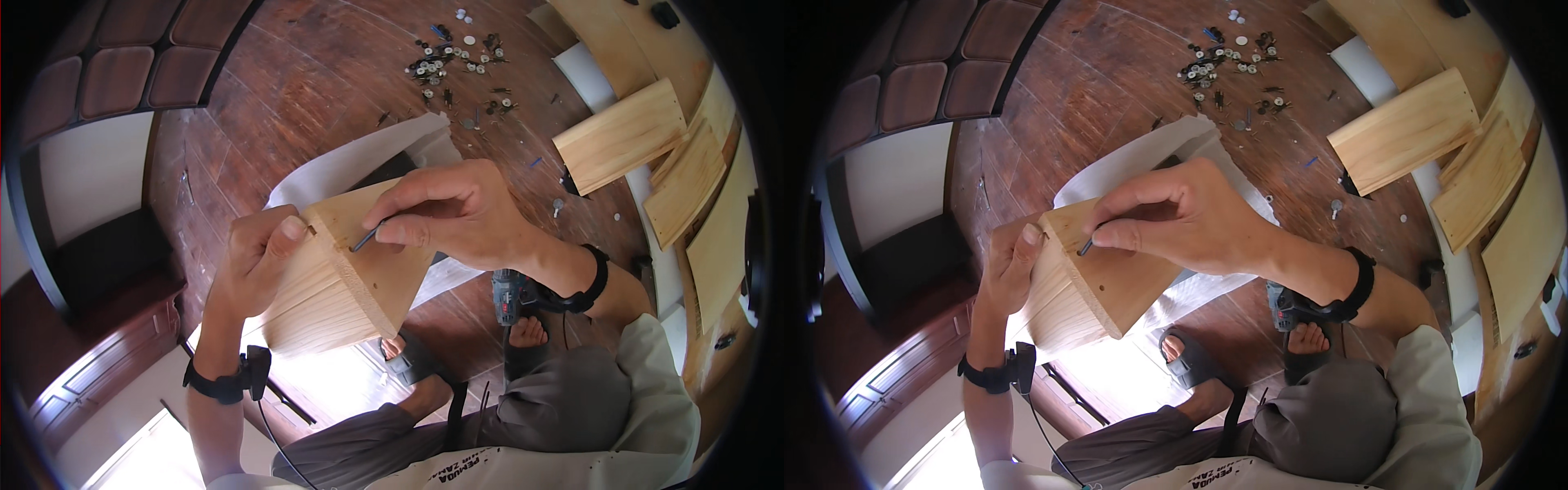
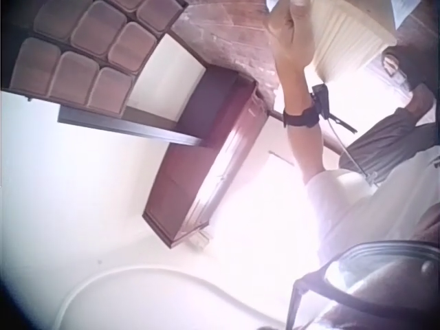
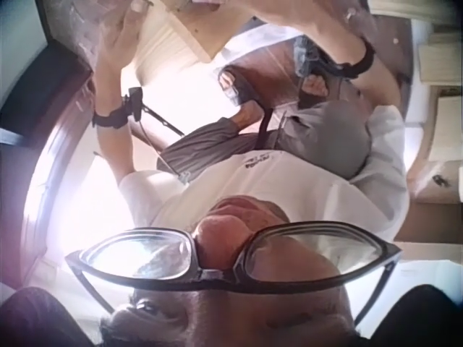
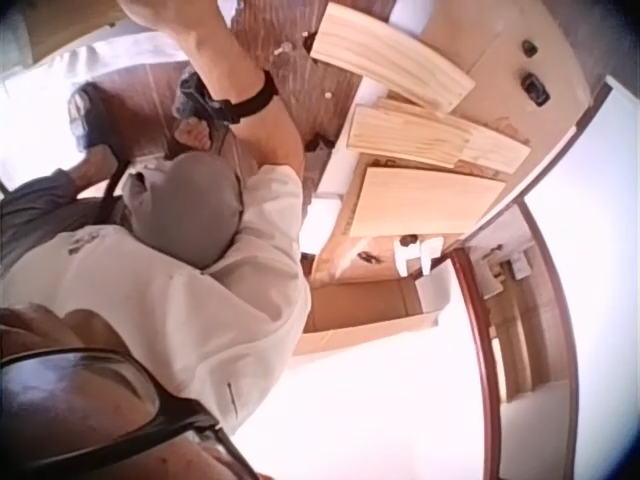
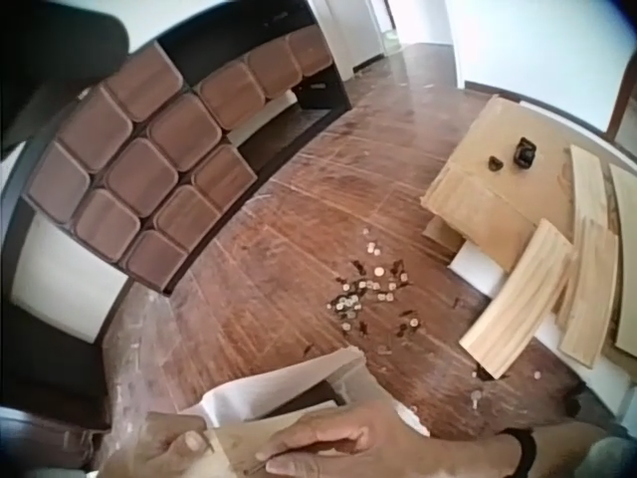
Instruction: The recorder is assembling a wooden shelf or cabinet, using an electric drill to secure wooden panels and components.
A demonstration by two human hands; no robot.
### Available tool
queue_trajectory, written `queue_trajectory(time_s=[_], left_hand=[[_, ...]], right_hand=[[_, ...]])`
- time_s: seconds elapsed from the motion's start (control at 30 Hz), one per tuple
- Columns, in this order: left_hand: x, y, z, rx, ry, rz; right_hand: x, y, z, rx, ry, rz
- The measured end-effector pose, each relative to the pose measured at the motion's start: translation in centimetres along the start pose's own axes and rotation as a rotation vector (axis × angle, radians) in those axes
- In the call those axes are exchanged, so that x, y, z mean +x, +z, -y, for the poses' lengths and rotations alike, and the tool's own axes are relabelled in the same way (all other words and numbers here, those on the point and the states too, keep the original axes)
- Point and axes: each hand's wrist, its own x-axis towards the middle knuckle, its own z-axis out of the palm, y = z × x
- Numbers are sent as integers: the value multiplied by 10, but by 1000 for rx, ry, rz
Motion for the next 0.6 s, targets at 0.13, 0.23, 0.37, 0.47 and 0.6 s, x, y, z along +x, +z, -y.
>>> queue_trajectory(time_s=[0.13,0.23,0.37,0.47,0.6], left_hand=[[-1,-4,-7,46,-26,20],[-3,-11,-13,95,0,29],[-2,-7,-8,48,-26,8],[0,-7,-11,21,-36,39],[-1,-7,-12,4,-105,50]], right_hand=[[-3,3,-1,90,66,-44],[-2,10,-2,69,-23,-55],[-1,10,-4,-234,-152,-7],[1,9,-3,-409,-287,5],[8,7,7,-620,-339,7]])
